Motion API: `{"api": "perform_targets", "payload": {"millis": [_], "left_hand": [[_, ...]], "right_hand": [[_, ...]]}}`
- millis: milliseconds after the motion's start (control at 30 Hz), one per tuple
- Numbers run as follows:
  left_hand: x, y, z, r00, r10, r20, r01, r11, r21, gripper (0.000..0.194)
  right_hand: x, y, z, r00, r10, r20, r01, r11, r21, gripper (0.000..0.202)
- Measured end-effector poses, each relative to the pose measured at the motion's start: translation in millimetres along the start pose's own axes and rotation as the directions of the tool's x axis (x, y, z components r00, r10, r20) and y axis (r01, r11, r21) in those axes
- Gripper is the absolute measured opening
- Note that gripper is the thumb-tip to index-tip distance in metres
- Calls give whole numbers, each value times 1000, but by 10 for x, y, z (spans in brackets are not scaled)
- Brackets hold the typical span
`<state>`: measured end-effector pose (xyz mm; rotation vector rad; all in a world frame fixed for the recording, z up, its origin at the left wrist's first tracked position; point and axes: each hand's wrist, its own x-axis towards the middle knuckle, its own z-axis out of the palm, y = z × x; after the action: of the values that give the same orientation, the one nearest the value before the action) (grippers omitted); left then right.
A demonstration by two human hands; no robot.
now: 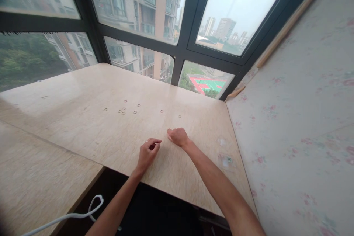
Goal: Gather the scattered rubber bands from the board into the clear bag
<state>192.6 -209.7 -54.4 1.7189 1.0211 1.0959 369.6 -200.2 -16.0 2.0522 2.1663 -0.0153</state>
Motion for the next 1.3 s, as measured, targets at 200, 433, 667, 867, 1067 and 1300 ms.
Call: {"api": "perform_targets", "payload": {"millis": [200,433,667,867,1067,1300], "left_hand": [[9,23,2,1000,12,-14,-12,1000,25,15],[10,65,5,1000,-3,-29,4,999,32,15],[14,62,5,999,11,-47,-9,999,40,15],[17,27,19,998,1,-61,1,999,34,15],[27,13,23,997,-6,-74,9,999,44,15],[31,-39,37,996,-52,-78,54,998,25,15]], "right_hand": [[-140,82,33,998,57,-35,-54,996,69,26],[-51,99,-3,999,43,5,-43,997,68,33],[72,79,-42,999,-11,49,8,999,44,31],[143,151,-45,996,5,86,-14,994,105,21],[132,183,-36,997,27,72,-43,970,238,15],[-145,193,-79,993,99,-64,-58,883,465,10]]}}
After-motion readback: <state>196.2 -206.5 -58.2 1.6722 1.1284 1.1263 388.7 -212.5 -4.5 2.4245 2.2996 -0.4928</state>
